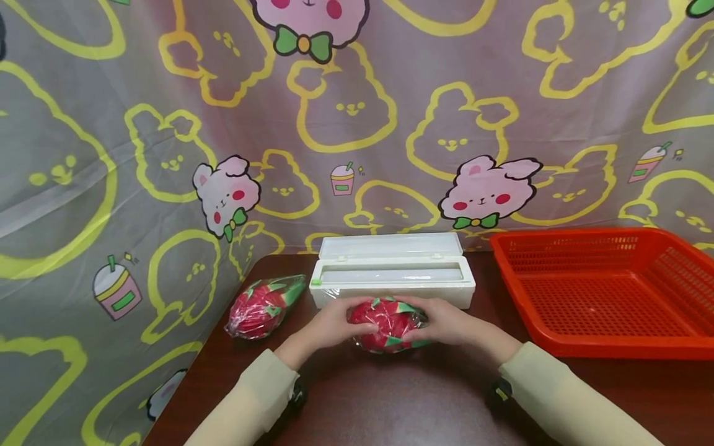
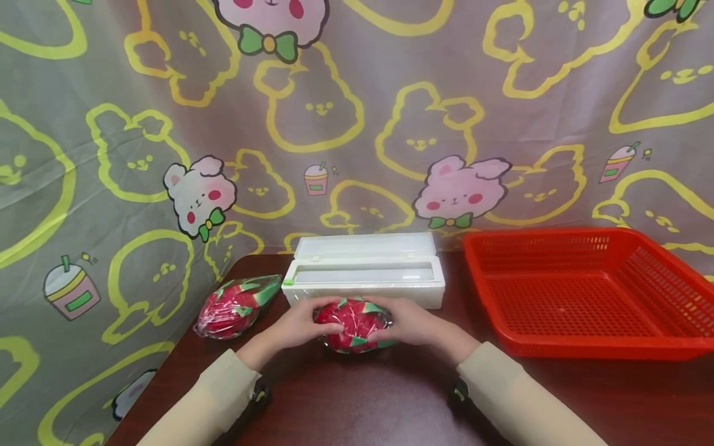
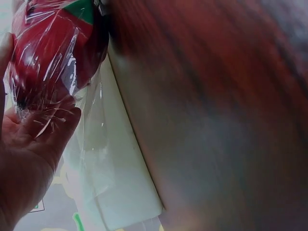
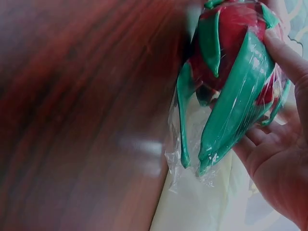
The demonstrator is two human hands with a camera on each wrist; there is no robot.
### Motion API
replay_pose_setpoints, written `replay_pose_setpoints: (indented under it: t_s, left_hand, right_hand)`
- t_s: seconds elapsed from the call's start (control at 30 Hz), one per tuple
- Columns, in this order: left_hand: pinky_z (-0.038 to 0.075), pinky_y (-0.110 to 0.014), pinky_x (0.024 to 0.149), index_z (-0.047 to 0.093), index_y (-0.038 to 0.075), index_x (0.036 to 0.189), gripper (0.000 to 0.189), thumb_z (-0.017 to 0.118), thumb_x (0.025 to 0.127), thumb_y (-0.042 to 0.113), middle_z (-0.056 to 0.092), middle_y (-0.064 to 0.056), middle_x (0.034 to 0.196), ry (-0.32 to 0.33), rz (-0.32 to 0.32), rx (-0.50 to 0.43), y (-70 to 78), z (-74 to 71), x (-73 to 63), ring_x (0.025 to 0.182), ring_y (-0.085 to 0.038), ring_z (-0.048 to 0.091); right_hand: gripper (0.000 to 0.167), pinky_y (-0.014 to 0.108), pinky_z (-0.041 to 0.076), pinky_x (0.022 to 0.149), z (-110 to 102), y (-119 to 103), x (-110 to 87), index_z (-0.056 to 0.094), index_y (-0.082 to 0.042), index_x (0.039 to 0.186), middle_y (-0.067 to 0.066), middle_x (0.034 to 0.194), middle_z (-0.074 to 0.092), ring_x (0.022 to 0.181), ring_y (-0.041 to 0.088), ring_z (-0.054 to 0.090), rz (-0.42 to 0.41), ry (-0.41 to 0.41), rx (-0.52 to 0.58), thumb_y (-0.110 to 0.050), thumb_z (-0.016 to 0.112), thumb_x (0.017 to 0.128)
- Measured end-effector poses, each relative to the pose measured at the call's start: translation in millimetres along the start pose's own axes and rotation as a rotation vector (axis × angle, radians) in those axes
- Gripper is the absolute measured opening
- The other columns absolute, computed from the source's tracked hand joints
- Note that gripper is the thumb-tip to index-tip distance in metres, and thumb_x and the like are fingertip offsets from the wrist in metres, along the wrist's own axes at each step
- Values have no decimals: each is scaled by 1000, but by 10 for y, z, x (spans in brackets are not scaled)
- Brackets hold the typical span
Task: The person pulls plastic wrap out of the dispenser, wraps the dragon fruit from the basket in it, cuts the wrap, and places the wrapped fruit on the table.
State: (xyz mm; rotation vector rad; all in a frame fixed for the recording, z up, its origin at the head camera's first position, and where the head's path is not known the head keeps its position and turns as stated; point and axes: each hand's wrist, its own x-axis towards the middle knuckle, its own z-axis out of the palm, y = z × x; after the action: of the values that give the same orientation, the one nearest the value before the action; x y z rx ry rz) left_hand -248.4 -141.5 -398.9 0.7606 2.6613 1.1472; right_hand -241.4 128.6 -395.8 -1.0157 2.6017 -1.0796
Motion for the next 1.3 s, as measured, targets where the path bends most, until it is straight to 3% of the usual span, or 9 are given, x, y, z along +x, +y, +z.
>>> replay_pose_setpoints:
  t_s: [0.17,0.3,0.43,0.53,0.63,0.93,1.3]
  left_hand:
    - [53,-29,79,61,21,132,62,77,80,49,66,7,111,21,-12,-12,-10,21,29,98,-11,62]
    - [52,-31,82,60,19,133,64,77,79,49,65,4,115,30,16,25,-32,12,24,100,-13,61]
    - [50,-34,90,56,17,136,69,79,78,45,62,2,125,15,102,76,-80,-21,-7,111,-14,57]
    - [45,-38,98,52,14,139,76,84,75,38,57,1,133,11,195,70,-105,-57,-42,121,-16,51]
    - [41,-41,102,51,14,140,80,88,71,33,55,1,135,19,247,57,-120,-80,-78,126,-18,48]
    - [46,-38,96,51,26,139,75,84,74,41,59,6,128,-22,130,55,-146,-47,-142,117,-14,54]
    - [47,-37,95,48,32,140,73,83,76,36,56,10,130,-82,135,19,-170,-63,-200,120,-13,52]
  right_hand:
    - [75,41,48,89,-18,48,20,48,-15,143,3,123,59,109,22,54,11,-3,19,-39,79,79]
    - [75,43,47,91,-13,73,36,47,-16,143,2,124,59,110,21,54,3,-13,23,-40,79,80]
    - [75,43,47,91,0,80,41,47,-18,143,2,125,58,110,22,53,9,-15,34,-40,79,79]
    - [75,43,48,90,10,81,38,47,-19,143,2,125,58,110,22,53,18,-11,35,-40,80,79]
    - [76,43,48,90,18,75,28,47,-19,143,3,125,58,109,22,53,18,-3,21,-40,80,78]
    - [81,44,49,90,56,49,-35,43,-18,145,5,127,58,110,22,54,-24,17,-66,-43,80,77]
    - [85,46,48,93,-7,-36,-75,39,-20,149,2,135,50,120,26,47,37,-65,10,-40,81,77]
